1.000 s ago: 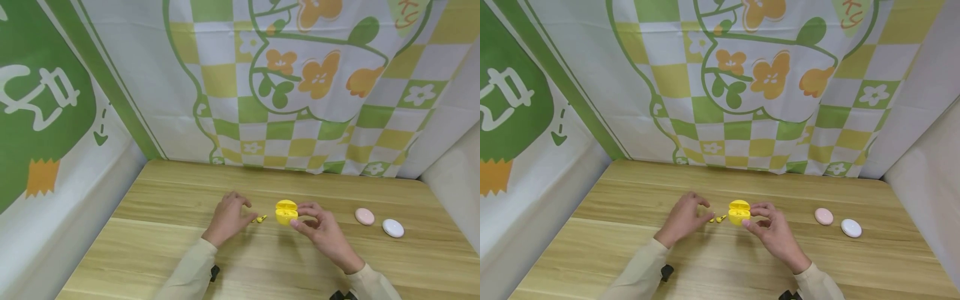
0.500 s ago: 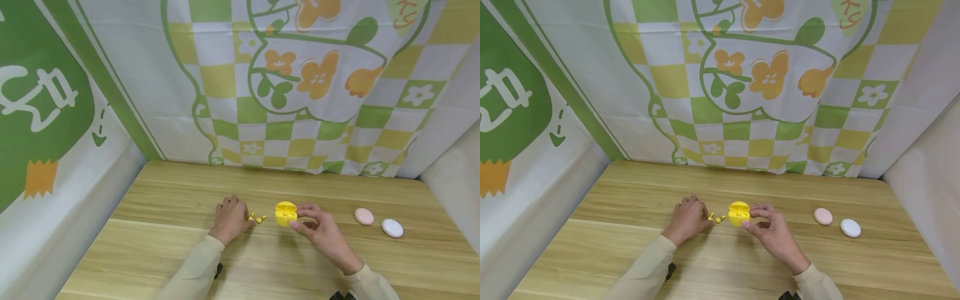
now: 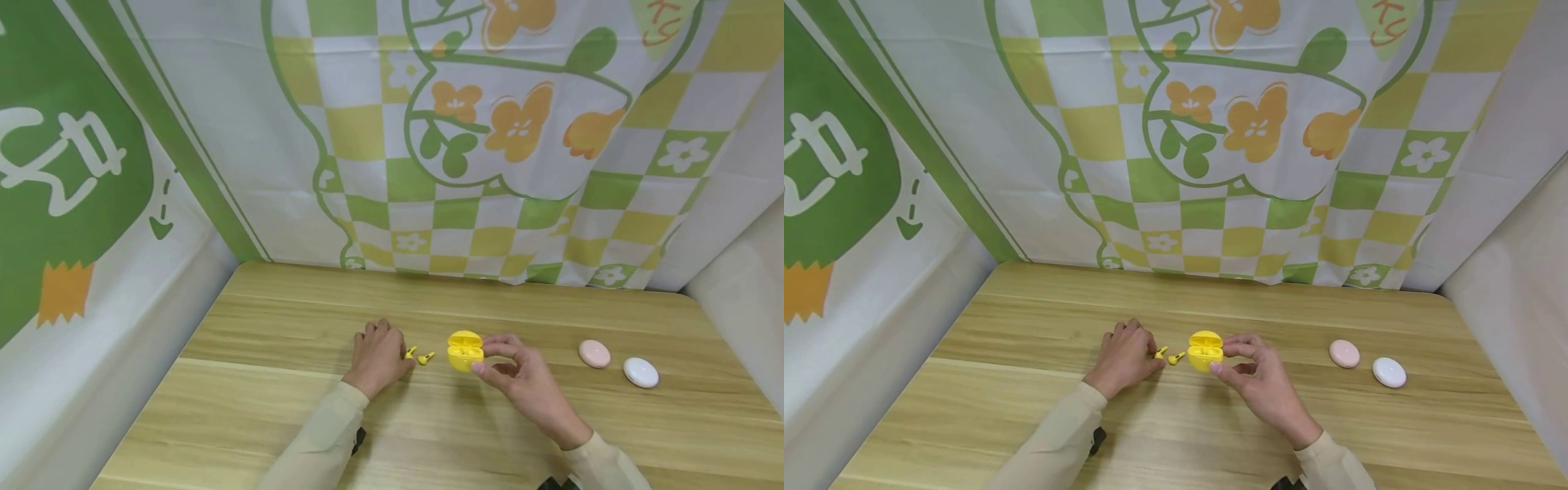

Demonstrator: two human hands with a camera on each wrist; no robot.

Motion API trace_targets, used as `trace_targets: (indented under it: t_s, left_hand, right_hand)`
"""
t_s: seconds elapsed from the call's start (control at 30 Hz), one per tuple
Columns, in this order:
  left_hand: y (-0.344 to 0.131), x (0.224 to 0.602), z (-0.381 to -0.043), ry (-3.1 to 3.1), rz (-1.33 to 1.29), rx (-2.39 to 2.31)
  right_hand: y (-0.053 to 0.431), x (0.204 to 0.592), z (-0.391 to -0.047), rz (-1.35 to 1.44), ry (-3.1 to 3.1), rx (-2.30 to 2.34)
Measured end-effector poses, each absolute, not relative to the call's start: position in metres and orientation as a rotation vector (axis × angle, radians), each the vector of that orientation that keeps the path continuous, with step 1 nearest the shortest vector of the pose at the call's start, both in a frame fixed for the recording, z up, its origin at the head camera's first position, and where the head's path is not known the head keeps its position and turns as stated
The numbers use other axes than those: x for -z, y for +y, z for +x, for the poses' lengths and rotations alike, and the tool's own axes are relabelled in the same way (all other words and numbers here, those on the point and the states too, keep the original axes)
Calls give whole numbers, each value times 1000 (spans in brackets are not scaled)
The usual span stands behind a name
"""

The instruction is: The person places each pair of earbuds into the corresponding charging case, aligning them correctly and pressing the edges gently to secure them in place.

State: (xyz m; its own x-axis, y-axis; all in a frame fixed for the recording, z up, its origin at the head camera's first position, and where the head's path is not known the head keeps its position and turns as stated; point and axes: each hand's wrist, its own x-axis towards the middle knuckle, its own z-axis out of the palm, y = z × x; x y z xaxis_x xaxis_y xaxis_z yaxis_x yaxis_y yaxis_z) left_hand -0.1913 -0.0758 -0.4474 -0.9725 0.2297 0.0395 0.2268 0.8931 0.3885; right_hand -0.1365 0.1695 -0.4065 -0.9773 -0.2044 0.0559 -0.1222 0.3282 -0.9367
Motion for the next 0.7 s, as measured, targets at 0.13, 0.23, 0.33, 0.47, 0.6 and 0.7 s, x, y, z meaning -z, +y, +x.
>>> trace_targets:
  t_s: [0.13,0.23,0.33,0.47,0.6,0.7]
  left_hand:
    - [-76,447,-191,3042,364,-630]
    - [-76,447,-192,3026,351,-651]
    - [-77,448,-193,3001,339,-688]
    - [-80,449,-194,2961,325,-760]
    - [-84,449,-196,2931,342,-831]
    - [-86,450,-197,2921,366,-845]
  right_hand:
    - [169,408,-136,-311,2499,1744]
    - [169,408,-135,-313,2495,1741]
    - [169,408,-135,-313,2489,1747]
    - [169,407,-135,-313,2483,1758]
    - [169,407,-135,-313,2484,1759]
    - [168,408,-135,-310,2487,1752]
